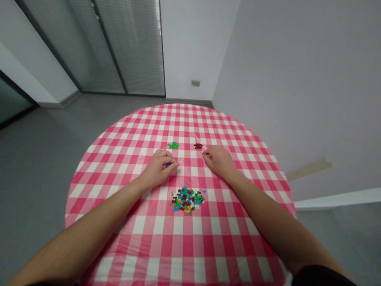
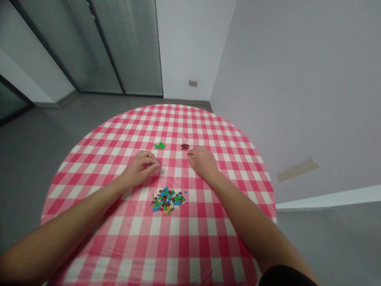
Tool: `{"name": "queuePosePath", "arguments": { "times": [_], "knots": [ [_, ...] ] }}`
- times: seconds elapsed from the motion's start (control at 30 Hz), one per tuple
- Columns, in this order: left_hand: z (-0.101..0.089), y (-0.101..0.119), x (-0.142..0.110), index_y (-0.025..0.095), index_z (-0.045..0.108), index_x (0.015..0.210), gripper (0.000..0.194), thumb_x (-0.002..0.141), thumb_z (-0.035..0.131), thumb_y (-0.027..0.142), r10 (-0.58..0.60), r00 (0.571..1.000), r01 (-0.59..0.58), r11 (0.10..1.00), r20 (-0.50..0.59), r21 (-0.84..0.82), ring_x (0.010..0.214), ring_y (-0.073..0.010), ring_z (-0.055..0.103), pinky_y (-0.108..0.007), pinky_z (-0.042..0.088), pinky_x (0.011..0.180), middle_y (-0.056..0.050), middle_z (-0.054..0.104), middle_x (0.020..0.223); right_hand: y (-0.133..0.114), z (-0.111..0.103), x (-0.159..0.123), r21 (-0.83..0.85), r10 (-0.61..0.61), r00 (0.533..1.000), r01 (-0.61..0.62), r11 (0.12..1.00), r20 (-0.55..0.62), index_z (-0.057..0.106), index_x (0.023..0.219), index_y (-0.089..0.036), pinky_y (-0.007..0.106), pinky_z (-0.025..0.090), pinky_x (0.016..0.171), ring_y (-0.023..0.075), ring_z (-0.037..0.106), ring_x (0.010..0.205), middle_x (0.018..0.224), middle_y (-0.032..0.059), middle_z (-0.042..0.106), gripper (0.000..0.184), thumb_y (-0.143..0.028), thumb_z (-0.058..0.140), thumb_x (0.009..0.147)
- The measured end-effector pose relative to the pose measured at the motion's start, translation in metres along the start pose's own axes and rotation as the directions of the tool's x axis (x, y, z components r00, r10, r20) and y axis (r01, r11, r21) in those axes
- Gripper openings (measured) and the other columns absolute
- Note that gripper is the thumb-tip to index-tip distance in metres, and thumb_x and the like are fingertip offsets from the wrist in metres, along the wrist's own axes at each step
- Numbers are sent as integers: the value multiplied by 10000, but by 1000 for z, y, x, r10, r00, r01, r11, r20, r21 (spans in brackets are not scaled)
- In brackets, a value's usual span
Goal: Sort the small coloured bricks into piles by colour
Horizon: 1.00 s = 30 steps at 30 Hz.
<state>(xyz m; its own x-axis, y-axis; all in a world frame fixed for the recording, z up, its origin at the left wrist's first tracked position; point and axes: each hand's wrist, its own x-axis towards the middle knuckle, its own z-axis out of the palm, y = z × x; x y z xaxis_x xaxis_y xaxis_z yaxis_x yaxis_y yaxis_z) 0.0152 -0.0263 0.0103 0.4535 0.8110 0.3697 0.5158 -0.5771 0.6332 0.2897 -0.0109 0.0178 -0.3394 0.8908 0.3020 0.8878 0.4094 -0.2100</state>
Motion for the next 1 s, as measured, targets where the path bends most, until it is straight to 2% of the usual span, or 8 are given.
{"name": "queuePosePath", "arguments": {
  "times": [0.17, 0.33, 0.5, 0.7, 0.83, 1.0],
  "knots": [
    [0, -5, 1, 200, 715, 796, 281, 968, 579, 376, 11, 1000, -11, 1000, 3, 23, 900, -203, 569, -418, 432, 911, -52, 641, 871, -1, -3, 6, -105, 38, 993, -27, 994, 110, 772, 857, -147, 362, 488, 788, 242, 645, 867, 915, 120, 738, 250, -168, 552, 974],
    [-1, -6, 0, 204, 713, 802, 276, 966, 574, 378, 1, 1000, 0, 1000, -17, 28, 897, -194, 568, -406, 430, 911, -47, 653, 872, -7, -4, 2, -163, -31, 986, 57, 985, 162, 782, 895, -150, 396, 498, 802, 281, 635, 934, 963, 141, 743, 247, -193, 555, 982],
    [-3, -6, 0, 199, 705, 788, 281, 961, 578, 379, 8, 1000, -7, 999, -23, 36, 886, -190, 570, -400, 422, 897, -46, 654, 862, -7, -7, -5, -170, -13, 987, 41, 985, 158, 784, 911, -157, 391, 491, 747, 291, 623, 941, 958, 130, 743, 234, -200, 560, 963],
    [-3, -5, 1, 194, 711, 775, 287, 956, 576, 370, -1, 1000, 1, 999, 3, 52, 868, -192, 571, -403, 417, 871, -50, 654, 848, -13, 2, 0, -217, -130, 975, 168, 961, 182, 765, 1010, -100, 443, 440, 899, 301, 594, 970, 1059, 173, 730, 269, -144, 501, 980],
    [-3, -6, 1, 192, 708, 759, 298, 951, 572, 376, 3, 1000, -3, 999, -10, 48, 855, -187, 575, -403, 420, 871, -52, 659, 834, -15, 11, 4, -245, -109, 979, 149, 958, 170, 730, 1102, -60, 454, 408, 905, 313, 581, 998, 1143, 215, 693, 307, -147, 451, 1007],
    [-1, -5, 1, 197, 720, 764, 293, 951, 578, 371, 6, 1000, -6, 999, -8, 50, 854, -195, 577, -406, 429, 862, -52, 651, 831, -11, 13, 3, -227, -136, 975, 175, 958, 175, 718, 1135, -60, 457, 393, 916, 320, 570, 1035, 1206, 217, 683, 300, -96, 468, 973]
  ]
}}
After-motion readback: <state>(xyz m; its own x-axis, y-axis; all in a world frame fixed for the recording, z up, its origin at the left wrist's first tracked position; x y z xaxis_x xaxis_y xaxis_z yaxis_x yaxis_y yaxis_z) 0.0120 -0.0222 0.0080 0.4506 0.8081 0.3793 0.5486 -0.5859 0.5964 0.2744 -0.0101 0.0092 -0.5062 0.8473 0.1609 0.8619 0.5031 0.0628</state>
